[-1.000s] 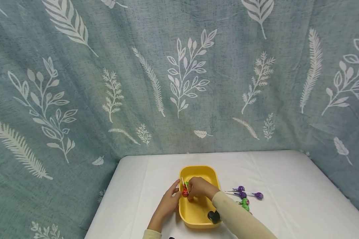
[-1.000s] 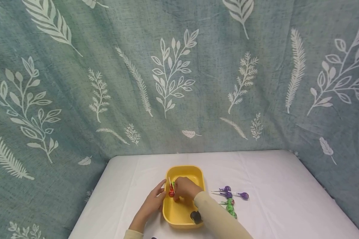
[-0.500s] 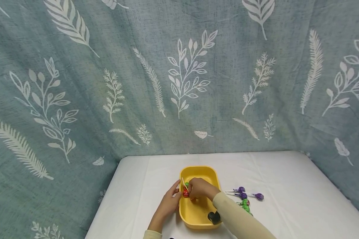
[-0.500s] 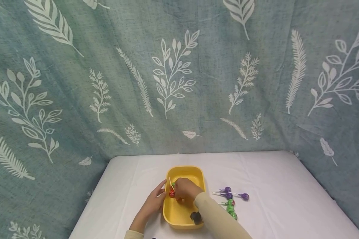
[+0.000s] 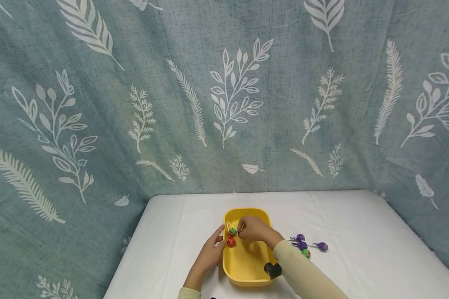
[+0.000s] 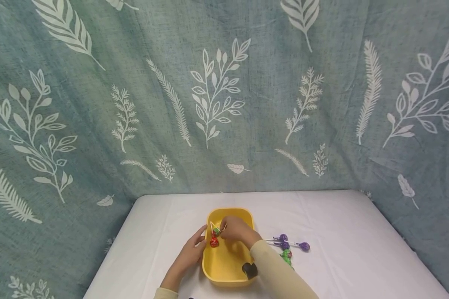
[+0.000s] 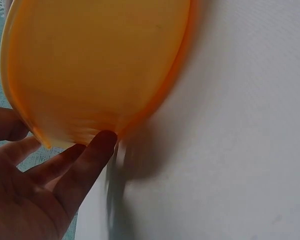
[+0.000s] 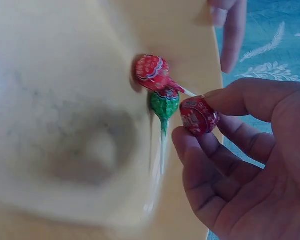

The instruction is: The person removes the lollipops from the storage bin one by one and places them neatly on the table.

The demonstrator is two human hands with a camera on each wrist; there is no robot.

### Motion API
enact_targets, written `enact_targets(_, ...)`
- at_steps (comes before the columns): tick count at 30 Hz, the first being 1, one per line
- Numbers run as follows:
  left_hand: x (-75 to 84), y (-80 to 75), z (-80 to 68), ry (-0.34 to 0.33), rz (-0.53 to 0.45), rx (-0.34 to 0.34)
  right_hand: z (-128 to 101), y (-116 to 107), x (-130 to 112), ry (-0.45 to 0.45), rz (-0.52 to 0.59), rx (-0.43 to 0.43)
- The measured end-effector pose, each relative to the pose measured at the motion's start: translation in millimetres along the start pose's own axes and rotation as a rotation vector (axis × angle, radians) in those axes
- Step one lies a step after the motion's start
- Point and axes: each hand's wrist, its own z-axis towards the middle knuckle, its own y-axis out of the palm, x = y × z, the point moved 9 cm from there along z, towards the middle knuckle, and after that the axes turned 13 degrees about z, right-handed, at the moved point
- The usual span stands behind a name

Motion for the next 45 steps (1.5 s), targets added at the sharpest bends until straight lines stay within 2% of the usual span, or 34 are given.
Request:
enact_targets(9, 1.1, -0.1, 0.1, 0.001, 0.022, 0.006, -5, -16, -10, -0.107, 0.021, 0.047)
enact_targets(18, -2.0, 1.0, 1.1, -0.007, 0.030, 0.016, -13, -27, -10, -0.179, 0.144, 0.086)
enact_targets(25, -3.1, 1.0, 2.7, -0.008, 0.041, 0.021, -25, -37, -5, -0.168, 0.201, 0.138)
enact_targets(36, -4.1, 2.1, 2.4, -0.008, 0.033, 0.012, -42, -46, 5, -0.149, 0.272, 0.144)
enact_targets(45, -6.6, 3.3, 3.1, -0.027, 0.034, 0.010, -53, -55, 19, -0.137, 0.272, 0.216)
